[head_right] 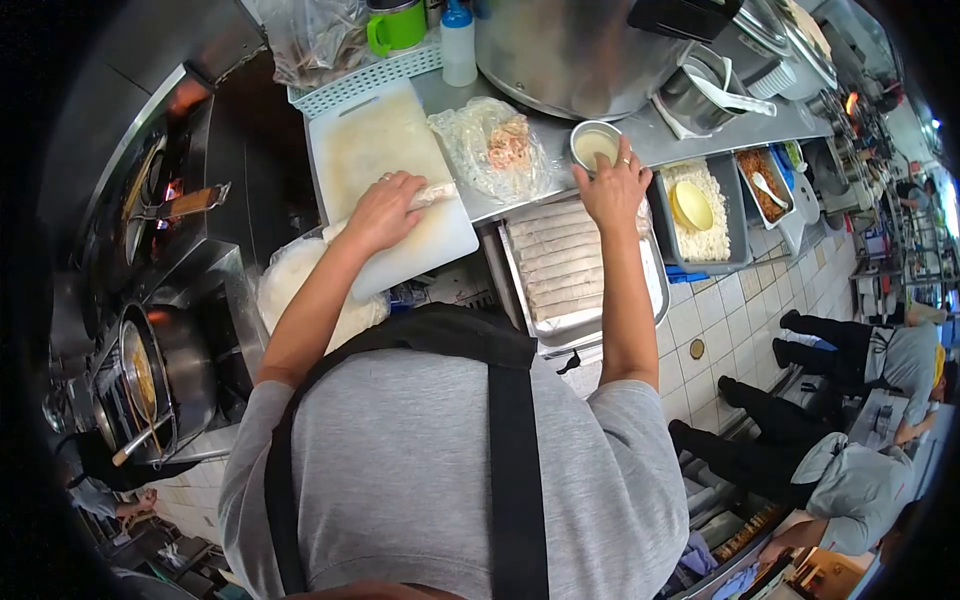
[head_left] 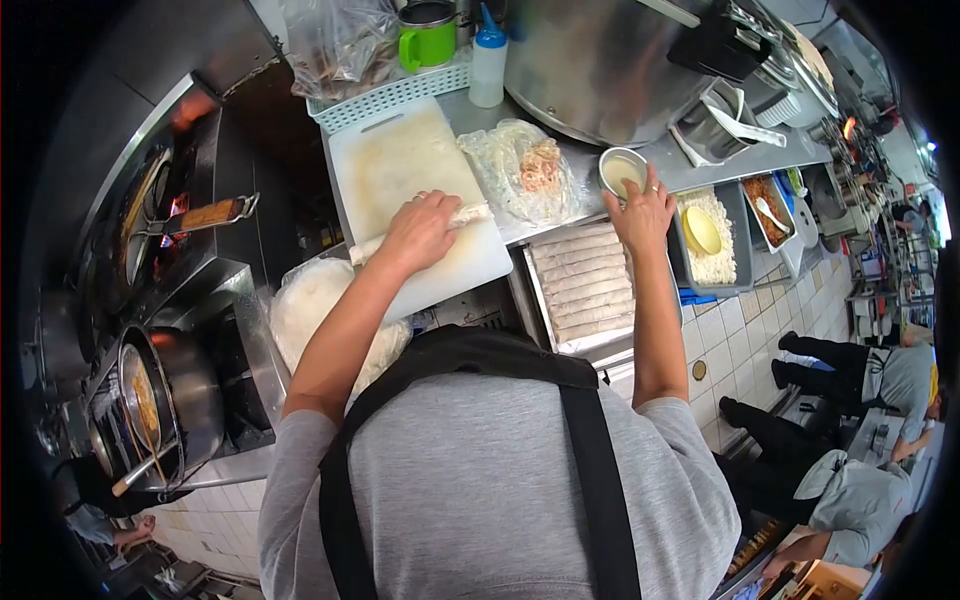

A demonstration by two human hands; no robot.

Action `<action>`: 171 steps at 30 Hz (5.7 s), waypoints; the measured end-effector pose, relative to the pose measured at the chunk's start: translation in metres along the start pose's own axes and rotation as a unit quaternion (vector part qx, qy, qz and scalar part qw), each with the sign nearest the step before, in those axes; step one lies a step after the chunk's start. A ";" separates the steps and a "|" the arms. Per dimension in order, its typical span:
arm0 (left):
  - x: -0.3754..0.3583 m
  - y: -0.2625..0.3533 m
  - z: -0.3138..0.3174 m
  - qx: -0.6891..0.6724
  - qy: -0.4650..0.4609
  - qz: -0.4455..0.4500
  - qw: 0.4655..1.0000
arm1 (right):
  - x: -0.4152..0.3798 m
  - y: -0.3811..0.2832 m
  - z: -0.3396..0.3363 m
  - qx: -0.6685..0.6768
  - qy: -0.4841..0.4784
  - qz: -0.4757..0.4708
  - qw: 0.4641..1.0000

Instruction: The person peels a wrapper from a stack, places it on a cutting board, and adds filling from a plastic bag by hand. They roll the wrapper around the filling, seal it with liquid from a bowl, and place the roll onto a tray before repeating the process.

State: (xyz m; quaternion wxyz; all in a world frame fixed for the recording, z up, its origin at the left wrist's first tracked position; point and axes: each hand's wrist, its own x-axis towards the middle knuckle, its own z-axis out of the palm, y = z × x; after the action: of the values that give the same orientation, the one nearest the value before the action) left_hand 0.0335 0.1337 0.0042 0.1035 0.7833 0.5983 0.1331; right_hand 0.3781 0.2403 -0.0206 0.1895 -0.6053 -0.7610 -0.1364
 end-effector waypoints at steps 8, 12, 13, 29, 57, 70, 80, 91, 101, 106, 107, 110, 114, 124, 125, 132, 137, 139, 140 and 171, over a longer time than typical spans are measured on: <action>0.010 -0.001 -0.027 -0.227 0.086 -0.040 0.969 | 0.002 0.006 -0.006 0.071 0.064 0.024 0.995; -0.001 0.017 -0.047 -0.379 0.198 -0.045 0.903 | 0.023 -0.061 -0.052 0.364 0.073 -0.053 0.927; -0.004 0.020 -0.053 -0.401 0.163 -0.081 0.898 | 0.025 -0.086 -0.069 0.437 0.067 -0.077 0.894; -0.027 0.044 -0.054 -0.624 0.267 -0.023 0.734 | 0.027 -0.206 -0.154 0.506 -0.027 -0.304 0.807; -0.029 0.049 -0.053 -0.510 0.310 -0.063 0.800 | 0.015 -0.199 -0.165 0.367 0.053 -0.406 0.835; -0.028 0.052 -0.058 -0.486 0.293 -0.055 0.821 | 0.014 -0.198 -0.160 0.356 0.067 -0.424 0.830; -0.017 0.072 -0.071 -0.751 0.152 0.079 0.638 | -0.051 -0.176 -0.101 0.695 -0.214 -0.092 0.681; -0.010 0.029 0.018 -0.470 0.064 -0.075 0.877 | -0.193 -0.052 0.001 0.716 -0.018 0.564 0.411; -0.024 -0.004 0.050 -0.448 0.096 -0.070 0.886 | -0.261 -0.012 0.021 0.617 -0.005 0.655 0.437; -0.026 0.001 0.046 -0.419 0.108 -0.046 0.900 | -0.269 -0.012 0.018 0.418 -0.057 0.507 0.752; -0.027 0.001 0.045 -0.413 0.110 -0.043 0.903 | -0.270 0.002 0.012 0.332 -0.118 0.490 0.797; -0.026 0.001 0.047 -0.418 0.111 -0.037 0.901 | -0.261 0.022 0.012 0.154 -0.158 0.251 0.943; -0.026 0.000 0.047 -0.414 0.113 -0.032 0.903 | -0.243 0.001 -0.002 -0.021 -0.431 0.030 0.902; -0.028 0.000 0.050 -0.419 0.113 -0.035 0.900 | -0.262 0.013 0.016 -0.031 -0.339 0.117 0.933; -0.028 0.001 0.049 -0.420 0.114 -0.039 0.899 | -0.262 0.020 0.018 -0.059 -0.314 0.119 0.940; -0.053 -0.007 0.039 -0.451 0.159 -0.081 0.875 | -0.247 0.061 0.027 -0.069 -0.245 0.129 0.958; -0.094 -0.028 0.031 -0.435 0.227 -0.144 0.860 | -0.215 0.068 0.023 -0.104 -0.389 0.130 0.906; -0.117 -0.038 0.027 -0.415 0.264 -0.167 0.854 | -0.177 0.043 -0.002 -0.040 -0.347 0.122 0.929; -0.126 -0.041 0.026 -0.405 0.286 -0.178 0.850 | -0.158 0.029 -0.012 -0.004 -0.329 0.115 0.937; -0.339 -0.060 0.084 -0.397 0.371 -0.554 0.631 | -0.182 -0.413 0.003 0.376 -0.405 -0.500 0.666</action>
State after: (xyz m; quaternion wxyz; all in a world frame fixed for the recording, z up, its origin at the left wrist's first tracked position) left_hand -0.0773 -0.1776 -0.1226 0.2279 0.0720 0.7967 0.5552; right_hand 0.0115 -0.0111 -0.0968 -0.0226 -0.0065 -0.9381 0.3455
